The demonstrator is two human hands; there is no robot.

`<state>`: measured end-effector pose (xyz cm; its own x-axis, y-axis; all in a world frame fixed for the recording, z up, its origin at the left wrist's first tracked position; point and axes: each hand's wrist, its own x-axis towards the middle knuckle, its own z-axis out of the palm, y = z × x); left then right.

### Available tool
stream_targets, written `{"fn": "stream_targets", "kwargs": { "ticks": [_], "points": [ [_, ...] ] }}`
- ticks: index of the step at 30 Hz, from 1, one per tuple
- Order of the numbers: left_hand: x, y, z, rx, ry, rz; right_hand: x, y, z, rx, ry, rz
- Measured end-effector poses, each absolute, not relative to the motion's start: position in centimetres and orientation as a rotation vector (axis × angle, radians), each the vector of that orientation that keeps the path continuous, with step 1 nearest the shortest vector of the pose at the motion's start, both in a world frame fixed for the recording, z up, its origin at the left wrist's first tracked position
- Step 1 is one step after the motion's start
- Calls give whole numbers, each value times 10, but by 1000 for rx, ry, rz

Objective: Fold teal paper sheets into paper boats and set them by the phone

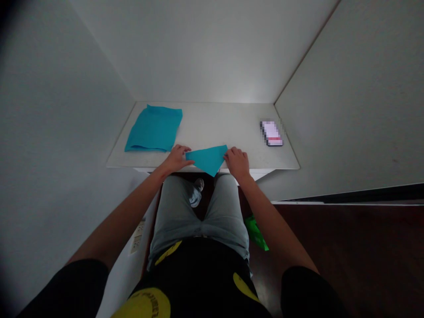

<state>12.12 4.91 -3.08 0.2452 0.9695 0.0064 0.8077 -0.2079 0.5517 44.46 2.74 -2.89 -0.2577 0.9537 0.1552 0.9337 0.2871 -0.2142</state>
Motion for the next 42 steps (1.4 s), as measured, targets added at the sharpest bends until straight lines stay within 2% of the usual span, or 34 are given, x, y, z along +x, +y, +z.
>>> {"fn": "stream_targets", "kwargs": {
  "ticks": [8,15,22,28,42],
  "points": [
    [115,85,-27,2016,1614,298,474,107,-22,-1385,-2583,545],
    [118,96,-26,1976,1573,253,474,141,-20,-1335,-2680,691],
    [117,89,-19,2003,1447,273,471,138,-15,-1335,-2746,686],
    [119,78,-19,1988,1534,362,468,127,-15,-1253,-2658,832],
    [106,52,-29,1942,1524,652,456,121,-5,-1220,-2728,774]
  ]
}}
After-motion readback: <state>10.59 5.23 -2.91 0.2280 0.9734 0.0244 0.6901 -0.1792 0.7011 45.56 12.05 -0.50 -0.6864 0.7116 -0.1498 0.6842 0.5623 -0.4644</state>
